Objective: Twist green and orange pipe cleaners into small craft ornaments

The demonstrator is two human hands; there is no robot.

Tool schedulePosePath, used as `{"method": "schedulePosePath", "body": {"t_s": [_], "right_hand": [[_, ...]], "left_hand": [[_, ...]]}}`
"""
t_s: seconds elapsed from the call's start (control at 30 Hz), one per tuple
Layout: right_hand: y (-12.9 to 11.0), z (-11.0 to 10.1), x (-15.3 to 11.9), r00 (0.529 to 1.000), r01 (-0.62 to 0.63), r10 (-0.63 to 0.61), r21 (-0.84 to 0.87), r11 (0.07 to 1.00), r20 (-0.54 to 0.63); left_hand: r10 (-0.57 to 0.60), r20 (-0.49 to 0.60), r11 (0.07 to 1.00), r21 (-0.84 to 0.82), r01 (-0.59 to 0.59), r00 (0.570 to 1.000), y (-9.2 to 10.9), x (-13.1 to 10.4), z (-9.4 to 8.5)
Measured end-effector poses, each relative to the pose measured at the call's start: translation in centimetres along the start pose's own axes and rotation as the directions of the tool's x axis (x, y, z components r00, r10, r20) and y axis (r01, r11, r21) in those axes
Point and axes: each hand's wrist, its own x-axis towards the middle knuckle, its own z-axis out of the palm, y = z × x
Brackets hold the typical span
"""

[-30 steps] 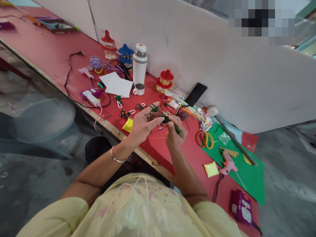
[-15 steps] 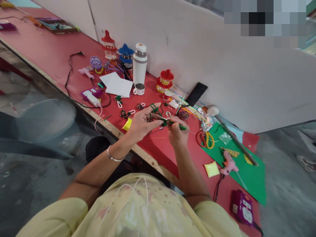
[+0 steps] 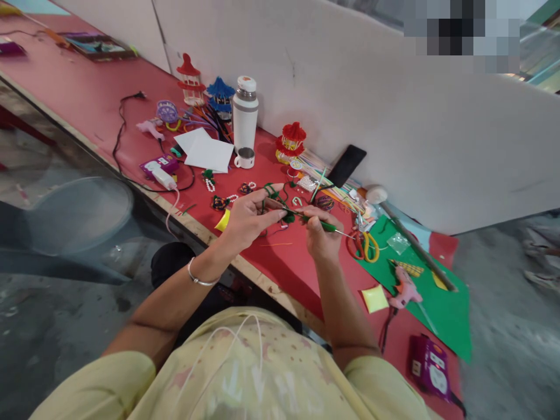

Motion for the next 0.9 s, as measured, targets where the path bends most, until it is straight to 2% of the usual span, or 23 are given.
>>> {"method": "schedulePosePath", "body": {"t_s": [0.17,0.37,0.7,0.9], "right_hand": [[-0.8,-0.3,0.2,0.999,-0.008,0.006,0.044,0.999,0.044],[-1.9,-0.8,0.3,0.989,0.036,-0.037,0.010,0.999,0.140],[-2.3,-0.5,0.2,0.984,0.150,-0.142,-0.066,0.987,0.110],[-3.1,0.0,-0.1,0.965,0.255,-0.234,-0.238,0.937,0.115]], "left_hand": [[-0.027,-0.001,0.998,-0.063,0.027,1.000,0.0,-0.1,-0.1],[-0.024,-0.030,0.998,-0.057,0.022,0.999,-0.1,-0.1,-0.2],[0.021,-0.068,0.999,0.029,-0.019,0.997,0.2,-0.2,0.0],[0.068,-0.110,0.985,0.162,-0.050,0.992,0.6,-0.4,0.2]]}}
